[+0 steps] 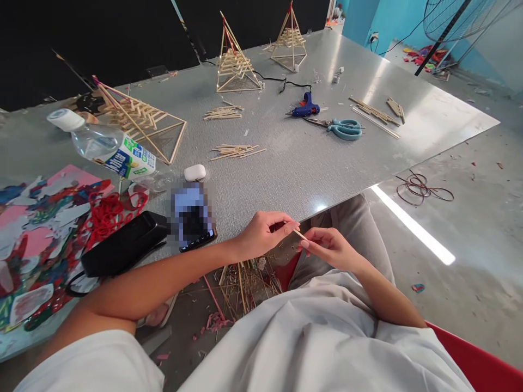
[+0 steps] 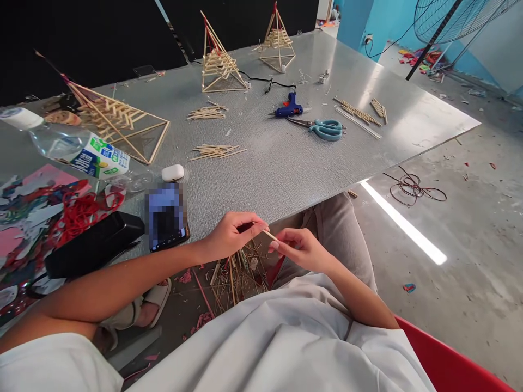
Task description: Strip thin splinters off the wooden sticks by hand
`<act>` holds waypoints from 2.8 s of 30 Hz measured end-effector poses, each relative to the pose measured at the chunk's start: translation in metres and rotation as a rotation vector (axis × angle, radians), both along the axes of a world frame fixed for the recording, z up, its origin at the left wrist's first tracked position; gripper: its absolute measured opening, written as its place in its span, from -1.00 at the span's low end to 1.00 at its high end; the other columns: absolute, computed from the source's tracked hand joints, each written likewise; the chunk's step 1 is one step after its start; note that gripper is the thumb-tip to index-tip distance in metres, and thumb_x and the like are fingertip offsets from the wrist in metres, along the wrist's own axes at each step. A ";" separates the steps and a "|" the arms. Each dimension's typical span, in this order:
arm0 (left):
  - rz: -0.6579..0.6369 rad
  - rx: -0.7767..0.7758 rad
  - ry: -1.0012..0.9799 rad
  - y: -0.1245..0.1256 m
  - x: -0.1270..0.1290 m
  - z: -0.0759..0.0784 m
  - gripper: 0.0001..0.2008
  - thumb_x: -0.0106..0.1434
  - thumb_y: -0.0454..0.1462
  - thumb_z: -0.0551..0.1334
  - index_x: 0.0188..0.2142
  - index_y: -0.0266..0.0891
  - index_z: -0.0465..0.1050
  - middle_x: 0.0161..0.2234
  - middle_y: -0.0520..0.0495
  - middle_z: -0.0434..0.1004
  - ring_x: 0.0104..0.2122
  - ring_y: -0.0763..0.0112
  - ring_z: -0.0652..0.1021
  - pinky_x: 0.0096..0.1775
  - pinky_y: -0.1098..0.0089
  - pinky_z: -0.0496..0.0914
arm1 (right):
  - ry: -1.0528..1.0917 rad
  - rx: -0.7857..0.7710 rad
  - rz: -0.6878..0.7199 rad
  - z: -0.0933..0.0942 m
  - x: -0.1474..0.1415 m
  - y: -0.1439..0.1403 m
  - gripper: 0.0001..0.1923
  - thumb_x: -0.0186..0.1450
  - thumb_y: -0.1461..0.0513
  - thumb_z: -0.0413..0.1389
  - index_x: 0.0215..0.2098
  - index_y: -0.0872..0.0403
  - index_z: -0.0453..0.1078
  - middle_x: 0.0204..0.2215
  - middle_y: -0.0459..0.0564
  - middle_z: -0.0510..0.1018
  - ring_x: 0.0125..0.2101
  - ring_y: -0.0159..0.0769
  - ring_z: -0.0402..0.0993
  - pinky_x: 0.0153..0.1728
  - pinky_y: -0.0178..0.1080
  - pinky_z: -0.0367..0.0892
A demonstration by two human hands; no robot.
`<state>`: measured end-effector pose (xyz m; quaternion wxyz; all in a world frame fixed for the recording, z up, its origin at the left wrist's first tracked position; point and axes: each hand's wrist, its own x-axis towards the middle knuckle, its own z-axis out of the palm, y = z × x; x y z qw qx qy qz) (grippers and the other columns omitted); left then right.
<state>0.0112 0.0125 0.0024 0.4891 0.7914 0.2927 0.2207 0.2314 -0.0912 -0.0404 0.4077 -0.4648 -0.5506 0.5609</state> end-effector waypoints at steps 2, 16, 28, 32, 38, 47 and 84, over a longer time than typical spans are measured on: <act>0.002 -0.043 -0.013 0.000 0.000 0.000 -0.62 0.49 -0.05 0.27 -0.23 -0.32 0.69 -0.55 0.07 0.40 -0.54 0.53 0.27 -0.48 0.46 0.13 | 0.034 0.011 -0.036 0.000 -0.002 0.000 -0.56 0.46 -0.11 0.27 -0.28 0.10 0.61 -0.39 0.02 0.69 -0.48 -0.39 0.47 -0.42 -0.32 0.40; -0.129 -0.202 -0.027 0.002 0.001 0.007 -0.67 0.54 -0.09 0.17 -0.18 -0.29 0.57 -0.39 -0.01 0.53 -0.48 0.48 0.37 -0.42 0.43 0.24 | -0.027 0.191 -0.233 0.000 -0.028 -0.002 -0.56 0.49 -0.11 0.22 -0.29 0.06 0.61 -0.43 0.00 0.66 -0.49 -0.36 0.45 -0.44 -0.29 0.41; -0.231 -0.331 -0.122 0.001 -0.004 0.005 -0.62 0.58 -0.03 0.00 -0.36 -0.12 0.12 -0.53 0.16 0.12 -0.52 0.45 0.15 -0.39 0.34 0.14 | 0.225 0.182 -0.229 0.022 -0.021 0.046 -0.59 0.41 -0.12 0.31 -0.09 0.02 0.64 -0.41 -0.09 0.58 -0.49 -0.45 0.38 -0.44 -0.34 0.39; -0.208 -0.318 -0.100 0.002 -0.004 0.005 -0.63 0.58 -0.03 -0.01 -0.37 -0.11 0.10 -0.53 0.17 0.08 -0.52 0.45 0.11 -0.39 0.33 0.10 | 0.247 0.181 -0.237 0.022 -0.025 0.051 -0.55 0.39 -0.17 0.32 -0.16 0.04 0.59 -0.45 -0.09 0.57 -0.51 -0.43 0.34 -0.46 -0.31 0.35; -0.182 -0.242 -0.048 0.002 -0.004 0.007 -0.59 0.58 0.00 0.00 -0.38 -0.12 0.11 -0.51 0.15 0.16 -0.51 0.46 0.18 -0.39 0.35 0.14 | 0.168 0.280 -0.271 0.019 -0.027 0.042 -0.58 0.44 -0.14 0.28 -0.23 0.03 0.53 -0.42 -0.06 0.58 -0.43 -0.37 0.44 -0.34 -0.26 0.44; -0.207 -0.216 0.011 0.001 -0.006 0.008 -0.53 0.59 0.04 0.00 -0.41 -0.13 0.14 -0.56 0.14 0.20 -0.55 0.49 0.21 -0.44 0.39 0.14 | 0.118 0.305 -0.262 0.007 -0.029 0.039 -0.55 0.46 -0.18 0.22 -0.27 0.00 0.45 -0.32 0.01 0.62 -0.40 -0.34 0.44 -0.38 -0.25 0.40; -0.206 -0.314 -0.043 0.005 -0.006 0.006 -0.50 0.56 0.05 0.10 -0.45 -0.16 0.17 -0.56 0.15 0.15 -0.55 0.50 0.17 -0.43 0.39 0.11 | 0.184 0.343 -0.209 0.005 -0.032 0.034 -0.63 0.52 -0.11 0.19 -0.21 -0.02 0.47 -0.33 0.02 0.63 -0.30 -0.26 0.58 -0.21 -0.18 0.55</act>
